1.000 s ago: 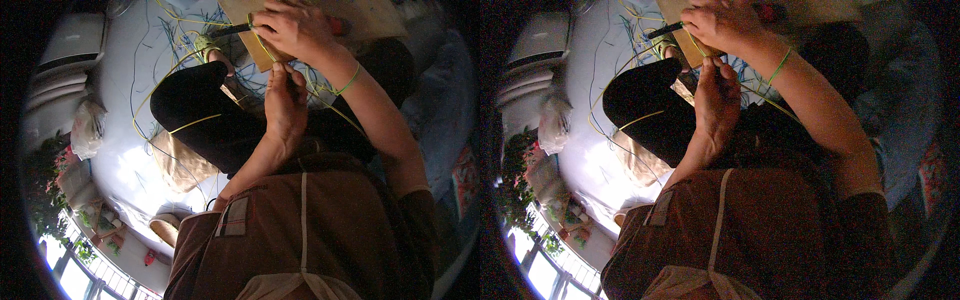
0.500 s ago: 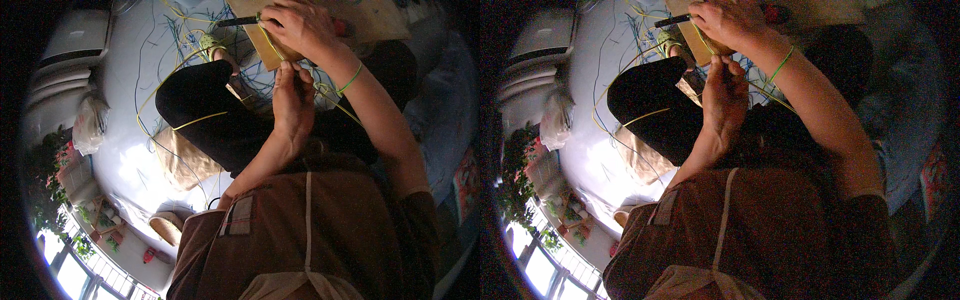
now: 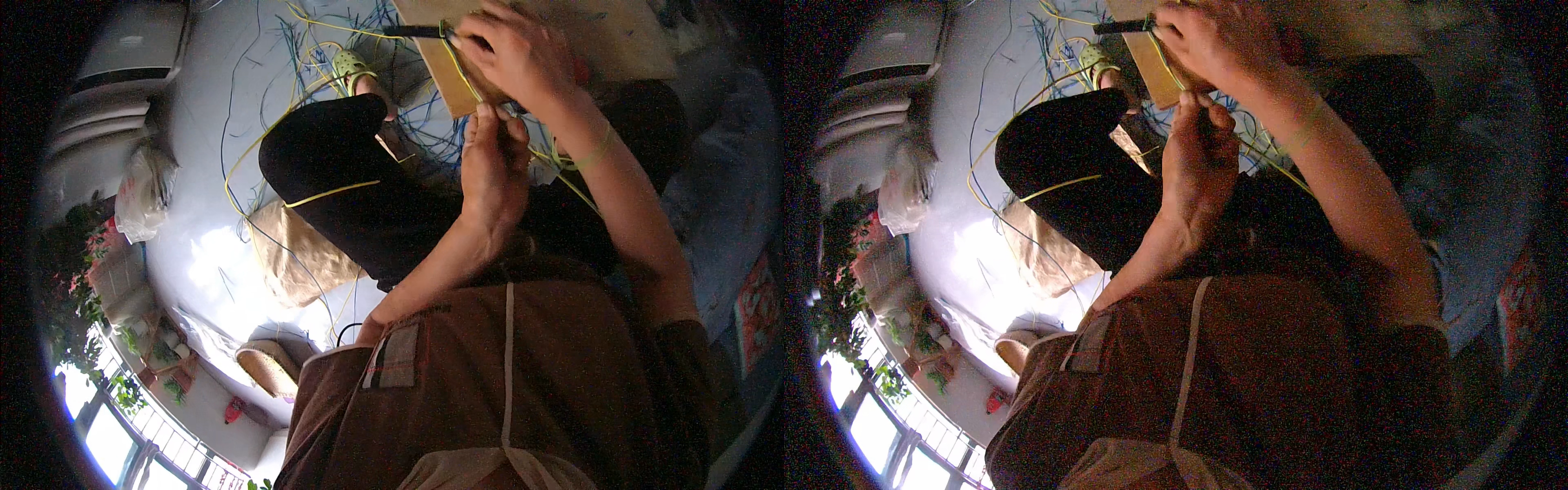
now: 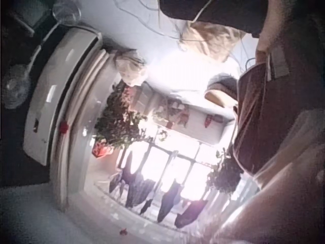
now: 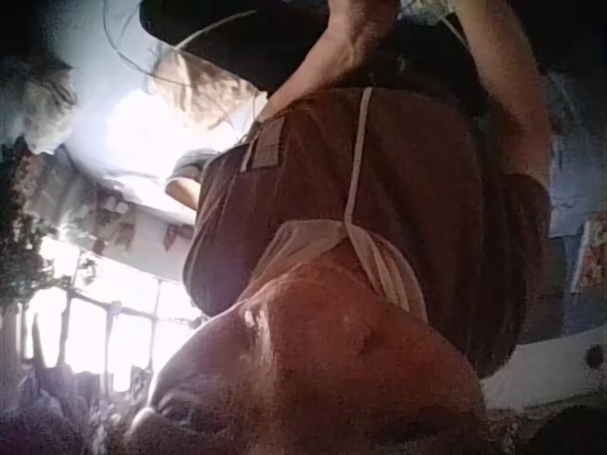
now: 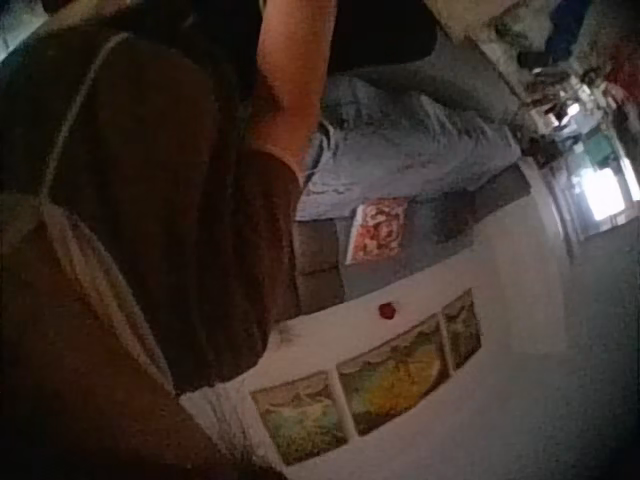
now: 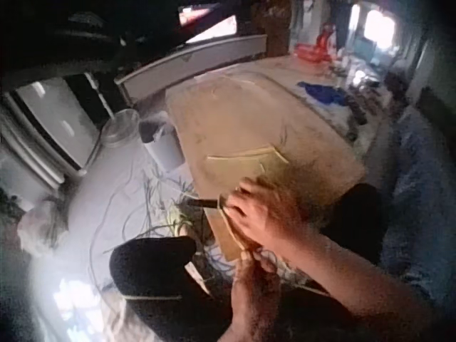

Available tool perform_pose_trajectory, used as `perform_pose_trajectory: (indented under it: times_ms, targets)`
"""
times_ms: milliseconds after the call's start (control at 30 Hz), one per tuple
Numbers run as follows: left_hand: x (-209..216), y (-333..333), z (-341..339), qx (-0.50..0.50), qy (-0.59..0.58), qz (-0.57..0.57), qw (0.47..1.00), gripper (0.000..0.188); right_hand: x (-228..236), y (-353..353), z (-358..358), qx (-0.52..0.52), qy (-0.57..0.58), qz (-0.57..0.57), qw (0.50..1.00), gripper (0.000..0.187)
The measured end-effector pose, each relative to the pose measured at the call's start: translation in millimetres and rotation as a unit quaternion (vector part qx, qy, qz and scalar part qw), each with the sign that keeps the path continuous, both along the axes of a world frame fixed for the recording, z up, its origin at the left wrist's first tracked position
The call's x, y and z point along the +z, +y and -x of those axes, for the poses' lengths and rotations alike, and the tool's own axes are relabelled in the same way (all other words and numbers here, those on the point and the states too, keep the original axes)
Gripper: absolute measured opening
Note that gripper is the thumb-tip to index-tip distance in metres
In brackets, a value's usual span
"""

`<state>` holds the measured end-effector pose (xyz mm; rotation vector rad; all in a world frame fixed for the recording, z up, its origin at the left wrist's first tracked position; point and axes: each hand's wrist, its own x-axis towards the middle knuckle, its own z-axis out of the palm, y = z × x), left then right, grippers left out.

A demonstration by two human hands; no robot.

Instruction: The person sits on the floor and uses a utility knife to cut yellow and blue cables on a wooden board. They repeatedly measure, cut, and separate the cables into shorter pieces.

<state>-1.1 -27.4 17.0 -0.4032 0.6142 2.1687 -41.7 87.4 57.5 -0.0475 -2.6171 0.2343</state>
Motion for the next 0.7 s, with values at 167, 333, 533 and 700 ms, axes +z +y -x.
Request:
perform_pose_trajectory:
  times_ms: [167,333,533,700]
  targets:
    - [-2.4,0.3,-0.4,0.002,0.013,-0.005,1.0,0.016,-14.7,1.3,2.6,-0.003,0.007,-0.008,1.0,0.012]
    - [-1.5,4.5,-0.8,0.022,-0.022,0.024,0.999,0.017,0.2,2.7,4.7,-0.008,0.008,0.021,1.0,0.011]
    - [-1.2,3.7,0.5,0.007,-0.024,0.024,0.999,0.02,-16.5,13.1,11.2,-0.02,-0.018,0.011,1.0,0.013]
    - [-2.5,4.2,0.4,0.002,-0.006,0.017,1.0,0.021,-12.1,26.6,5.5,-0.021,0.001,0.033,0.999,0.014]
